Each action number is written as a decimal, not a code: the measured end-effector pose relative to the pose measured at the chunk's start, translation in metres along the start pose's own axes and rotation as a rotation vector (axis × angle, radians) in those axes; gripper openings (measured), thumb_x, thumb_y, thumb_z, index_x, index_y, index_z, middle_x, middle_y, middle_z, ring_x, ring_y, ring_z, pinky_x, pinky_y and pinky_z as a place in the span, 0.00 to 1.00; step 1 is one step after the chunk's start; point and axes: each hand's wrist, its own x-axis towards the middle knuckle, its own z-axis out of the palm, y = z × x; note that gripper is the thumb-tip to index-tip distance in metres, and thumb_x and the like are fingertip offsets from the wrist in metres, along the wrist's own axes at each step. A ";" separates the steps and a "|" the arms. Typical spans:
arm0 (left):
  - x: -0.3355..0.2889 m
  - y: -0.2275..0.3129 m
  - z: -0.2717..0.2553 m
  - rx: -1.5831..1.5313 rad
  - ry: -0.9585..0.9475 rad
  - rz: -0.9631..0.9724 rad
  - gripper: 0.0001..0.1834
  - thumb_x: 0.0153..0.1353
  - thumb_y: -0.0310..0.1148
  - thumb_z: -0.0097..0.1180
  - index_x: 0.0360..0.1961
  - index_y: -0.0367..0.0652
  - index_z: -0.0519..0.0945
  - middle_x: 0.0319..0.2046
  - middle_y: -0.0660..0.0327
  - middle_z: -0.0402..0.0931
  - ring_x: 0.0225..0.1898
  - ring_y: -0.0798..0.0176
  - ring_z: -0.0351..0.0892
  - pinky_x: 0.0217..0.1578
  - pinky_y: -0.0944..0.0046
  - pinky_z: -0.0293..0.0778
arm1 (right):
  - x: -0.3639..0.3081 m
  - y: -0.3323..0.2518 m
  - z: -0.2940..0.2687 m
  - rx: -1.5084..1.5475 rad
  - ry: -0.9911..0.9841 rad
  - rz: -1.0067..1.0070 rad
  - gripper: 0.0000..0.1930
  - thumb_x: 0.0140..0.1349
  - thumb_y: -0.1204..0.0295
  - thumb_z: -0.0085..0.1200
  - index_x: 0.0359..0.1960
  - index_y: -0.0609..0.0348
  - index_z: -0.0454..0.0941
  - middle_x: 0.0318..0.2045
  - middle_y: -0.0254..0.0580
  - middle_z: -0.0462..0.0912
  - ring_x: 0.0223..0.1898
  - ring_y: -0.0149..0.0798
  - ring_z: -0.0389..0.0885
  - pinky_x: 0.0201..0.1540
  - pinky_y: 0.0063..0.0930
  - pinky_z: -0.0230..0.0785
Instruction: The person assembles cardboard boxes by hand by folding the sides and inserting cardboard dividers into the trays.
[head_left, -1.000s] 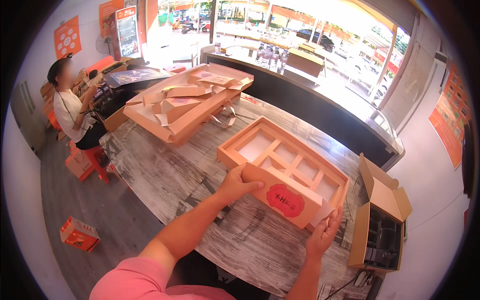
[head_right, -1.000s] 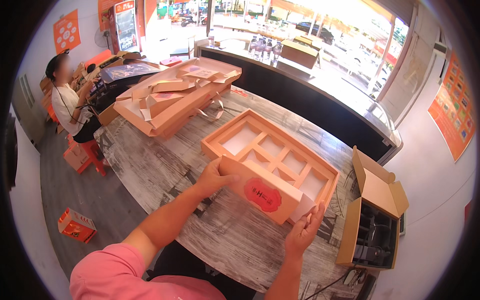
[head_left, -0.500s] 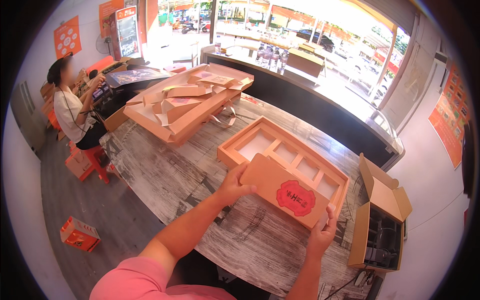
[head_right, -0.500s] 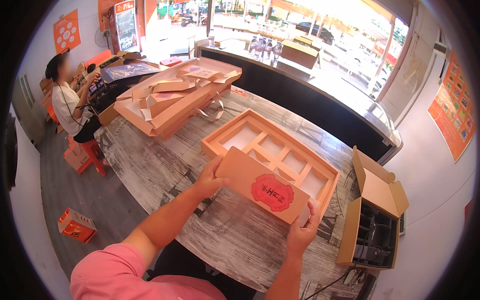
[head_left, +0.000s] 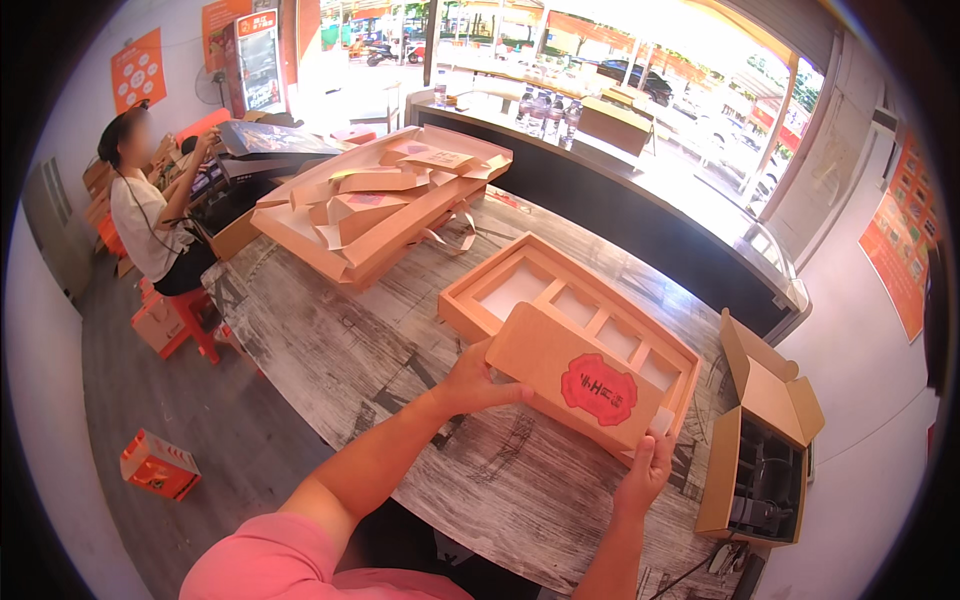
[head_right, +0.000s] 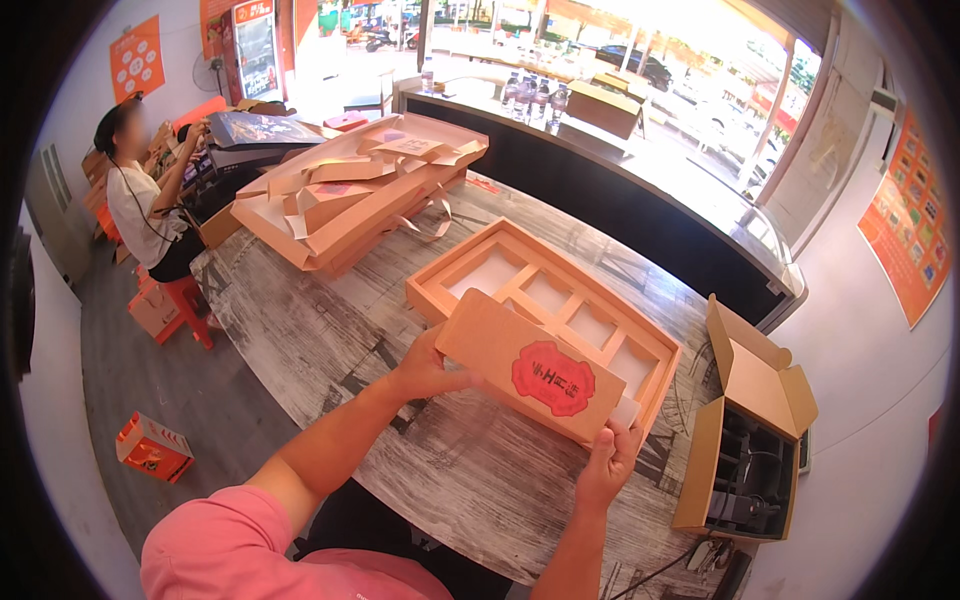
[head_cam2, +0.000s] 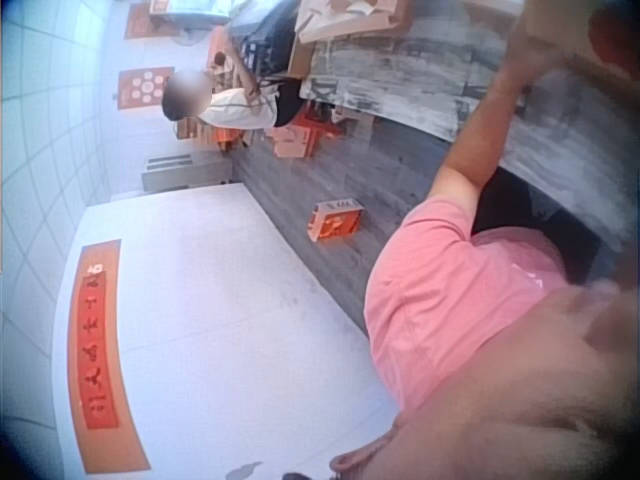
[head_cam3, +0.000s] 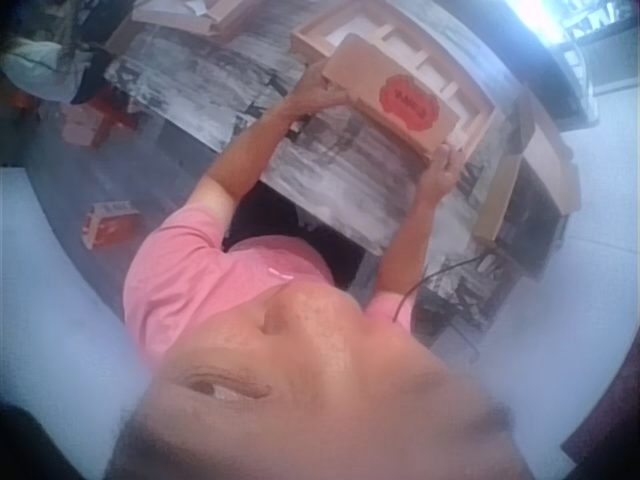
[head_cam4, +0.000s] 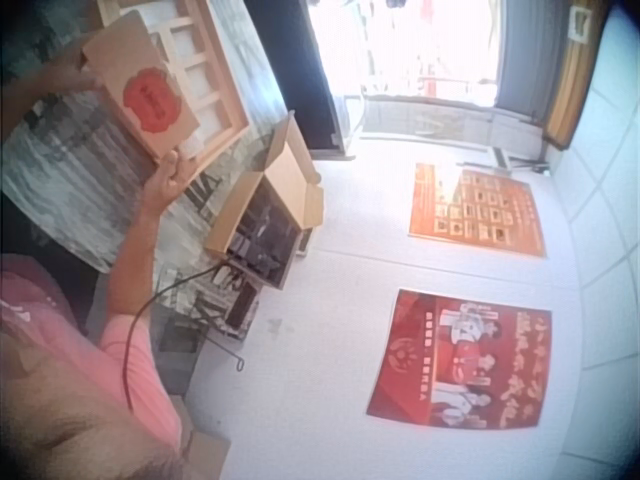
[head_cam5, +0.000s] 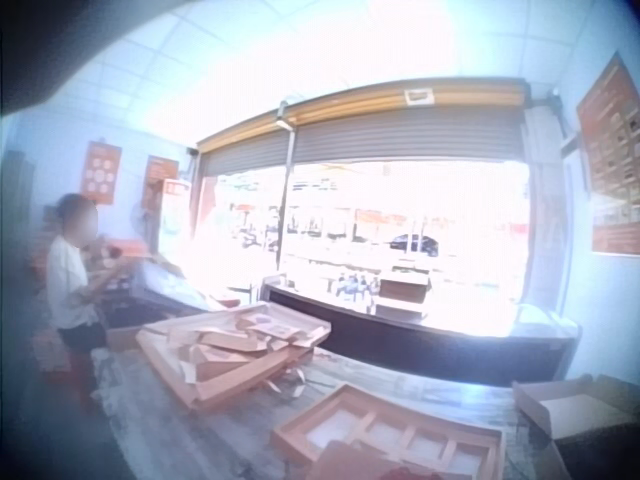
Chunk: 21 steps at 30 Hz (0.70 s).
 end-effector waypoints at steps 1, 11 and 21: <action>0.000 0.001 0.002 0.012 0.020 0.015 0.31 0.60 0.30 0.76 0.64 0.38 0.80 0.54 0.64 0.84 0.56 0.70 0.79 0.58 0.62 0.75 | 0.000 -0.002 0.002 0.005 0.009 -0.020 0.16 0.81 0.62 0.54 0.51 0.64 0.84 0.68 0.43 0.72 0.66 0.37 0.72 0.71 0.34 0.62; 0.001 -0.008 0.002 0.022 0.094 -0.084 0.22 0.61 0.28 0.73 0.56 0.41 0.82 0.35 0.72 0.81 0.31 0.78 0.72 0.34 0.72 0.71 | 0.000 -0.027 0.010 0.157 0.017 -0.013 0.25 0.57 0.65 0.81 0.43 0.52 0.71 0.56 0.36 0.67 0.56 0.37 0.73 0.51 0.28 0.75; -0.001 -0.023 0.003 -0.154 0.106 -0.118 0.25 0.64 0.28 0.72 0.62 0.40 0.79 0.44 0.69 0.81 0.40 0.78 0.74 0.40 0.70 0.74 | 0.002 -0.022 0.004 -0.264 0.104 -0.228 0.24 0.59 0.70 0.77 0.34 0.54 0.65 0.54 0.42 0.76 0.58 0.44 0.74 0.64 0.37 0.65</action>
